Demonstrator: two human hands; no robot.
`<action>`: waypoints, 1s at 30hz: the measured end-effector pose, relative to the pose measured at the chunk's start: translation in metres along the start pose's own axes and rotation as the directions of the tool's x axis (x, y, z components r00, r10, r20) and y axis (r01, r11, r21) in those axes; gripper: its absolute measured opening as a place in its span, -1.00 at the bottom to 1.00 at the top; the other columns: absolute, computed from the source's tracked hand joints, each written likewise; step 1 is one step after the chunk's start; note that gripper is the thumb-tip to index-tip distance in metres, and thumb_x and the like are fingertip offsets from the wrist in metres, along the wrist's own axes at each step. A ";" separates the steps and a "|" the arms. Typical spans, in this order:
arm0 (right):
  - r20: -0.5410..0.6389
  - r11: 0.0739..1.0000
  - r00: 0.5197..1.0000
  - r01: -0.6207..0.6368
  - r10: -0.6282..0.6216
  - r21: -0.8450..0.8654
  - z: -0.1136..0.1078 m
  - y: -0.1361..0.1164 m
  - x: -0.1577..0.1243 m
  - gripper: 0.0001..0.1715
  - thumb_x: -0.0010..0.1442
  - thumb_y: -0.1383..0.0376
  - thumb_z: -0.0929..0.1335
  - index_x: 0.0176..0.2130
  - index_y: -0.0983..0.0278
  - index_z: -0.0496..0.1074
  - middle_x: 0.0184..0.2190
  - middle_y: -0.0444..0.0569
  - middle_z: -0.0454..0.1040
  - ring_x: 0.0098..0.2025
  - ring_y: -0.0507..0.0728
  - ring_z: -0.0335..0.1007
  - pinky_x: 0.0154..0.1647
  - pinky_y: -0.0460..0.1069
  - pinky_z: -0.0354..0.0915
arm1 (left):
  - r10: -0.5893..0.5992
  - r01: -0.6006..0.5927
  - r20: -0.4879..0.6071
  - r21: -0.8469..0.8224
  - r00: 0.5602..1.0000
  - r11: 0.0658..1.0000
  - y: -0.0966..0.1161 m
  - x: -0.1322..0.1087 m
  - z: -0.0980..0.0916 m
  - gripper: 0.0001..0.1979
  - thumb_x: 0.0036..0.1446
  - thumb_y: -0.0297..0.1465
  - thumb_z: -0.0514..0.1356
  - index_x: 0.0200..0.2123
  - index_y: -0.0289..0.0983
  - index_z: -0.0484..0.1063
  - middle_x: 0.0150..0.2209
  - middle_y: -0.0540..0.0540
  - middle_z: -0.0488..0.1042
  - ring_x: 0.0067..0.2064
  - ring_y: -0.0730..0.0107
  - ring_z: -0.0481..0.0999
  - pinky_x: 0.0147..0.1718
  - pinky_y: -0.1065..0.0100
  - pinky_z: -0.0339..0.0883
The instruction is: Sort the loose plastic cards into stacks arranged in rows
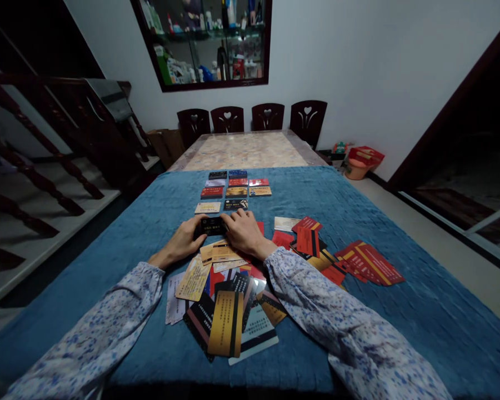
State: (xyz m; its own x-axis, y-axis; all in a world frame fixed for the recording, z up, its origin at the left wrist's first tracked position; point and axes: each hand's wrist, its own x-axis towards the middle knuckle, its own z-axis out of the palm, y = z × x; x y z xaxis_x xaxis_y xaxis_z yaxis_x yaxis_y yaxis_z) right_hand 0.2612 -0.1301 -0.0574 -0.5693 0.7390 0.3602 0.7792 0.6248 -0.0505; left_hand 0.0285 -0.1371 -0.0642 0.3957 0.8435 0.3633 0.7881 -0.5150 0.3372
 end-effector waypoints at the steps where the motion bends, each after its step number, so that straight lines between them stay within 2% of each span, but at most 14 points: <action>1: -0.005 1.000 1.000 0.001 -0.001 -0.001 0.000 0.000 0.000 -0.45 0.29 0.32 0.36 0.25 0.27 0.37 -0.03 0.18 0.56 0.03 0.32 0.33 -0.08 0.12 0.16 | 0.000 0.000 -0.005 0.000 1.000 1.000 0.000 0.000 0.000 -0.50 0.10 -0.53 0.21 0.15 -0.27 0.36 -0.01 -0.21 0.56 -0.01 0.10 0.56 0.03 0.09 0.43; 10: -0.023 1.000 1.000 -0.019 0.019 -0.004 0.000 0.003 0.001 -0.34 0.24 0.29 0.41 0.28 0.33 0.31 0.03 0.23 0.52 0.09 0.34 0.29 -0.02 0.12 0.21 | 0.043 -0.042 -0.017 0.055 0.999 0.998 0.003 0.003 -0.001 -0.43 0.10 -0.49 0.25 0.21 -0.31 0.32 0.10 -0.30 0.52 0.13 -0.04 0.50 0.11 -0.02 0.39; 17: -0.028 0.999 0.998 -0.048 0.048 -0.011 -0.010 0.009 0.007 -0.33 0.20 0.38 0.37 0.28 0.36 0.31 0.07 0.26 0.50 0.09 0.34 0.26 -0.08 0.12 0.24 | 0.086 -0.081 -0.036 0.115 0.996 0.990 0.008 0.016 -0.007 -0.39 0.12 -0.49 0.23 0.26 -0.33 0.27 0.14 -0.33 0.49 0.17 -0.04 0.46 0.12 0.02 0.36; 20: -0.015 0.997 0.998 -0.063 0.062 -0.033 -0.016 0.015 0.010 -0.34 0.20 0.36 0.38 0.28 0.32 0.32 0.06 0.25 0.48 0.07 0.34 0.25 -0.12 0.11 0.24 | 0.110 -0.107 -0.010 0.143 0.994 0.984 0.007 0.026 -0.010 -0.42 0.15 -0.46 0.24 0.26 -0.28 0.28 0.17 -0.31 0.46 0.18 -0.04 0.43 0.12 0.00 0.34; 24: 0.031 0.995 0.996 -0.083 0.086 -0.063 -0.022 0.027 0.018 -0.36 0.20 0.32 0.43 0.25 0.29 0.36 0.09 0.25 0.42 0.11 0.34 0.24 -0.13 0.10 0.25 | 0.107 -0.112 0.034 0.200 0.994 0.973 0.006 0.044 -0.012 -0.45 0.16 -0.41 0.27 0.22 -0.27 0.33 0.09 -0.30 0.46 0.11 -0.04 0.42 0.06 -0.01 0.34; 27: 0.063 0.994 0.994 -0.087 0.092 -0.067 -0.024 0.041 0.026 -0.40 0.19 0.25 0.47 0.19 0.28 0.41 0.14 0.25 0.37 0.14 0.35 0.25 -0.08 0.12 0.29 | 0.104 -0.117 0.070 0.217 0.992 0.969 0.007 0.060 -0.013 -0.45 0.15 -0.41 0.28 0.22 -0.27 0.34 0.13 -0.30 0.40 0.14 -0.05 0.37 0.05 -0.02 0.33; 30: 0.109 0.996 0.991 -0.069 0.076 -0.065 -0.022 0.058 0.036 -0.45 0.19 0.26 0.47 0.15 0.31 0.44 0.12 0.22 0.38 0.14 0.33 0.28 0.03 0.13 0.30 | 0.060 -0.096 0.154 0.241 0.986 0.966 0.011 0.078 -0.012 -0.46 0.17 -0.39 0.26 0.23 -0.26 0.34 0.18 -0.30 0.38 0.20 -0.09 0.31 0.10 -0.07 0.30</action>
State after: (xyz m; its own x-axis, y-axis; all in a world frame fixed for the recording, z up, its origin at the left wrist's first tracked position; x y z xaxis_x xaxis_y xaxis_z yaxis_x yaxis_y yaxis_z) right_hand 0.2916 -0.0734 -0.0268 -0.5340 0.8073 0.2512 0.8319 0.5548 -0.0146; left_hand 0.0627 -0.0794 -0.0220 0.5097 0.8248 0.2448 0.8369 -0.5413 0.0811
